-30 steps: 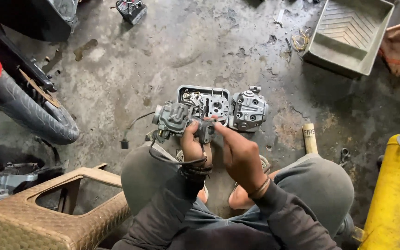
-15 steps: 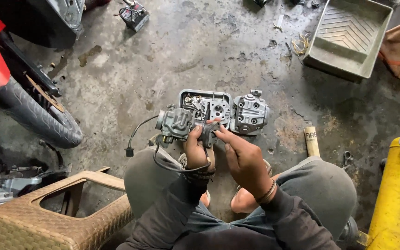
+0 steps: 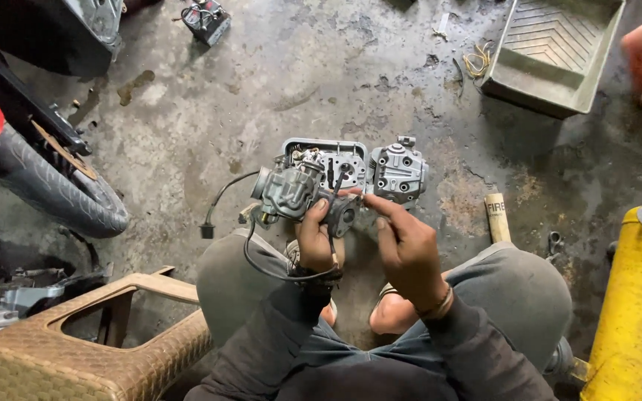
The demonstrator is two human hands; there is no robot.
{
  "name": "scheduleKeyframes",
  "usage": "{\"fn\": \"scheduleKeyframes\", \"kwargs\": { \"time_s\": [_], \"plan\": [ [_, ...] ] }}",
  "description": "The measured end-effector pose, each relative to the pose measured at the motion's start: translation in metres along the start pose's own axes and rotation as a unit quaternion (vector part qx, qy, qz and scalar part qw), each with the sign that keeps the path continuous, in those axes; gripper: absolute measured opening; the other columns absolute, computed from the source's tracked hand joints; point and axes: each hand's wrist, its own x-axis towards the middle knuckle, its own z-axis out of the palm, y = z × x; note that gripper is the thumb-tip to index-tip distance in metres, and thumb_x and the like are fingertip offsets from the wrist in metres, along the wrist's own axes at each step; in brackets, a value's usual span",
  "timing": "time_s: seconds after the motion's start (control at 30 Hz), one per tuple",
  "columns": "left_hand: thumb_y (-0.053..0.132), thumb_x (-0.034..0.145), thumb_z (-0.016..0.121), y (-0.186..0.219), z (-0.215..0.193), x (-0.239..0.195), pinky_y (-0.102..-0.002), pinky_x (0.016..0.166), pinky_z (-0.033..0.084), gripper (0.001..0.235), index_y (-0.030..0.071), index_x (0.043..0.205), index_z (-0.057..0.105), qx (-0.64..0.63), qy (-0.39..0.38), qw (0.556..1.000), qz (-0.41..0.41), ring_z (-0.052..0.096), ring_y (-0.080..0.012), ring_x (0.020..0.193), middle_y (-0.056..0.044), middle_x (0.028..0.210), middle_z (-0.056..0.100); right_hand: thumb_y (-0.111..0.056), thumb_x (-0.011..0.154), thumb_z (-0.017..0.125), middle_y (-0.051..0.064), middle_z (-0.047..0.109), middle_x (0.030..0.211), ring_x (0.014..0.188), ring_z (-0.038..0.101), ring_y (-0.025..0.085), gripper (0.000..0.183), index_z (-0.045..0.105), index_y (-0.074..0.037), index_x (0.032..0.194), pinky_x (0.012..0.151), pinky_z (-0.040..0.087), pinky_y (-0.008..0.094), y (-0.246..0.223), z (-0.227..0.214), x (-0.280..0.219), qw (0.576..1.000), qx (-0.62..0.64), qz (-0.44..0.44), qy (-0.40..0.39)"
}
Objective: The person sits on a low stool and uses a small metal rod to clean and adjust a carburetor and other engine components held in their hands. They manipulate the parts over a plastic tray containing small screws and hardware.
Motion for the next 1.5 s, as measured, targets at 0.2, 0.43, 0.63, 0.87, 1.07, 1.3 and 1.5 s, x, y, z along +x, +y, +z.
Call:
{"fn": "scheduleKeyframes", "kwargs": {
  "time_s": [0.2, 0.43, 0.63, 0.87, 1.07, 1.3, 1.5],
  "plan": [
    [0.025, 0.093, 0.055, 0.01, -0.027, 0.017, -0.051, 0.089, 0.055, 0.042, -0.015, 0.1, 0.065, -0.063, -0.007, 0.988, -0.142, 0.063, -0.0476, 0.098, -0.041, 0.107, 0.064, -0.001, 0.095, 0.05, 0.012, 0.076, 0.121, 0.11, 0.072, 0.032, 0.039, 0.072, -0.01, 0.125, 0.089, 0.057, 0.039, -0.015, -0.001, 0.005, 0.999, -0.001, -0.041, -0.036],
    [0.024, 0.093, 0.057, 0.014, -0.044, 0.02, -0.051, 0.087, 0.056, 0.038, -0.012, 0.099, 0.066, -0.032, 0.052, 0.983, -0.171, 0.068, -0.0428, 0.093, -0.036, 0.101, 0.069, -0.002, 0.094, 0.049, 0.01, 0.075, 0.123, 0.111, 0.071, 0.031, 0.04, 0.072, -0.011, 0.127, 0.089, 0.057, 0.039, -0.01, -0.005, 0.004, 0.996, -0.026, -0.043, -0.075],
    [0.021, 0.089, 0.061, 0.017, -0.026, 0.019, -0.052, 0.086, 0.057, 0.038, -0.015, 0.099, 0.065, -0.014, 0.08, 0.976, -0.2, 0.07, -0.0445, 0.094, -0.041, 0.101, 0.067, -0.003, 0.095, 0.049, 0.011, 0.075, 0.124, 0.112, 0.07, 0.031, 0.04, 0.072, -0.01, 0.126, 0.089, 0.058, 0.04, -0.005, -0.009, 0.003, 0.996, -0.012, -0.029, -0.081],
    [0.028, 0.09, 0.061, 0.025, -0.019, 0.017, -0.048, 0.091, 0.058, 0.039, -0.01, 0.098, 0.068, 0.03, 0.1, 0.968, -0.227, 0.072, -0.0414, 0.099, -0.035, 0.105, 0.07, 0.001, 0.091, 0.051, 0.011, 0.074, 0.128, 0.116, 0.069, 0.031, 0.042, 0.072, -0.012, 0.125, 0.091, 0.057, 0.04, -0.011, -0.012, 0.003, 0.995, 0.004, -0.011, -0.098],
    [0.027, 0.089, 0.062, 0.024, -0.018, 0.016, -0.049, 0.091, 0.059, 0.037, -0.009, 0.098, 0.067, 0.052, 0.105, 0.972, -0.203, 0.072, -0.0427, 0.1, -0.035, 0.104, 0.07, 0.006, 0.09, 0.05, 0.014, 0.074, 0.126, 0.115, 0.068, 0.033, 0.045, 0.072, -0.01, 0.126, 0.092, 0.057, 0.041, -0.009, -0.002, -0.002, 0.997, -0.006, -0.021, -0.075],
    [0.025, 0.088, 0.063, 0.019, -0.029, 0.013, -0.052, 0.093, 0.058, 0.037, -0.011, 0.097, 0.065, 0.028, 0.107, 0.975, -0.194, 0.071, -0.0453, 0.1, -0.036, 0.102, 0.069, 0.004, 0.097, 0.047, 0.016, 0.076, 0.119, 0.11, 0.071, 0.034, 0.04, 0.072, -0.007, 0.127, 0.091, 0.058, 0.04, -0.014, -0.004, 0.01, 0.997, -0.011, -0.061, -0.041],
    [0.029, 0.088, 0.064, 0.023, -0.019, 0.017, -0.051, 0.091, 0.059, 0.036, -0.006, 0.093, 0.066, 0.007, 0.109, 0.966, -0.234, 0.071, -0.0439, 0.1, -0.033, 0.101, 0.071, 0.002, 0.093, 0.051, 0.016, 0.073, 0.127, 0.117, 0.069, 0.034, 0.04, 0.071, -0.007, 0.126, 0.094, 0.056, 0.041, -0.011, -0.008, 0.002, 0.996, 0.037, -0.043, -0.073]
  ]
}}
